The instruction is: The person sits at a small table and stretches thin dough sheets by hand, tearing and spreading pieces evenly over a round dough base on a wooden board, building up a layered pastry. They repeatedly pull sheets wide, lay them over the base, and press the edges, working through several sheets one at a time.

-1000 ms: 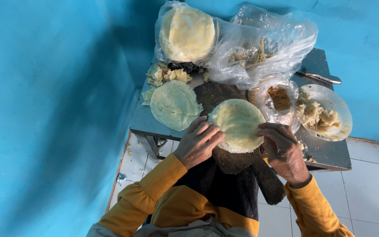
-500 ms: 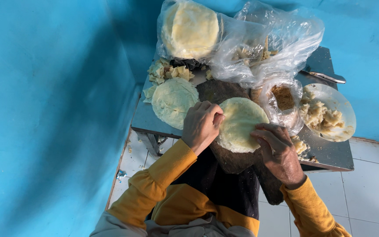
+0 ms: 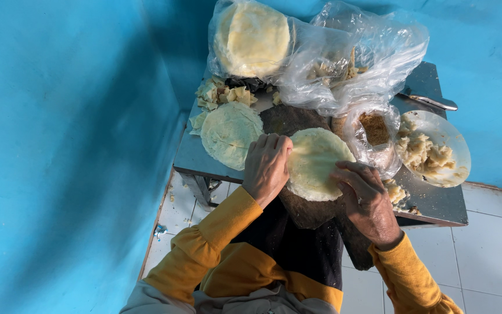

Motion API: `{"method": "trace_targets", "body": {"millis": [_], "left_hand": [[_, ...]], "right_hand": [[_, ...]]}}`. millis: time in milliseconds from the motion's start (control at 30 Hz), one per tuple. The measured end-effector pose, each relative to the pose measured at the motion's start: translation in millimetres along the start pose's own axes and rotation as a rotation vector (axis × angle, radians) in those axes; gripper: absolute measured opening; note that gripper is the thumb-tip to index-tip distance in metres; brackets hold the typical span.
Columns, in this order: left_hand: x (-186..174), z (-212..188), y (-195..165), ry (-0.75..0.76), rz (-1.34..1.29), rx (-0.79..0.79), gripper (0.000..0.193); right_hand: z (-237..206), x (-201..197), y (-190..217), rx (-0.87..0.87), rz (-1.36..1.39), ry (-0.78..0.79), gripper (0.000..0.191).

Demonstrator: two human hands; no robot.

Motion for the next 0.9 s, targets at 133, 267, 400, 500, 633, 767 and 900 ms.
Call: {"method": "trace_targets", "body": {"millis": [133, 267, 400, 500, 633, 767, 900], "left_hand": [[4.7, -2.4, -20.6, -0.032, 0.062, 0.145, 0.041], [8.7, -21.0, -37.3, 0.099, 0.030, 0.288, 0.060], [5.3, -18.5, -22.2, 0.097, 0.049, 0.230, 0.055], [-17.0, -8.1, 22.1, -0.033, -0.027, 0.072, 0.040], [-58.2, 5.9, 91.1, -0.138, 0.350, -0.220, 0.037], [-67.0, 10.5, 98.9, -0.063, 0.326, -0.171, 0.014], [-68.9, 14.7, 89.9, -0.060, 0.324, -0.160, 0.009]], "right_hand": [[2.8, 8.9, 8.6, -0.132, -0.132, -0.003, 0.040], [0.7, 17.0, 0.9, -0.060, -0.227, 0.008, 0.041], [-7.5, 18.6, -9.4, 0.006, -0.174, 0.003, 0.041], [-11.3, 20.0, -14.0, 0.023, -0.144, -0.012, 0.042], [-10.6, 22.0, -18.2, 0.043, -0.092, 0.009, 0.043], [-7.4, 20.7, -18.2, 0.037, -0.078, 0.025, 0.043], [-7.7, 18.7, -15.3, 0.007, -0.044, 0.031, 0.044]]}}
Point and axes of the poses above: each hand's wrist, its own z-axis towards the middle knuckle, its own x-axis out of the palm, y = z × x, the point moved 6 cm from there along z, towards the middle knuckle, and after that the axes turned 12 degrees about y, right-handed, at the moved point
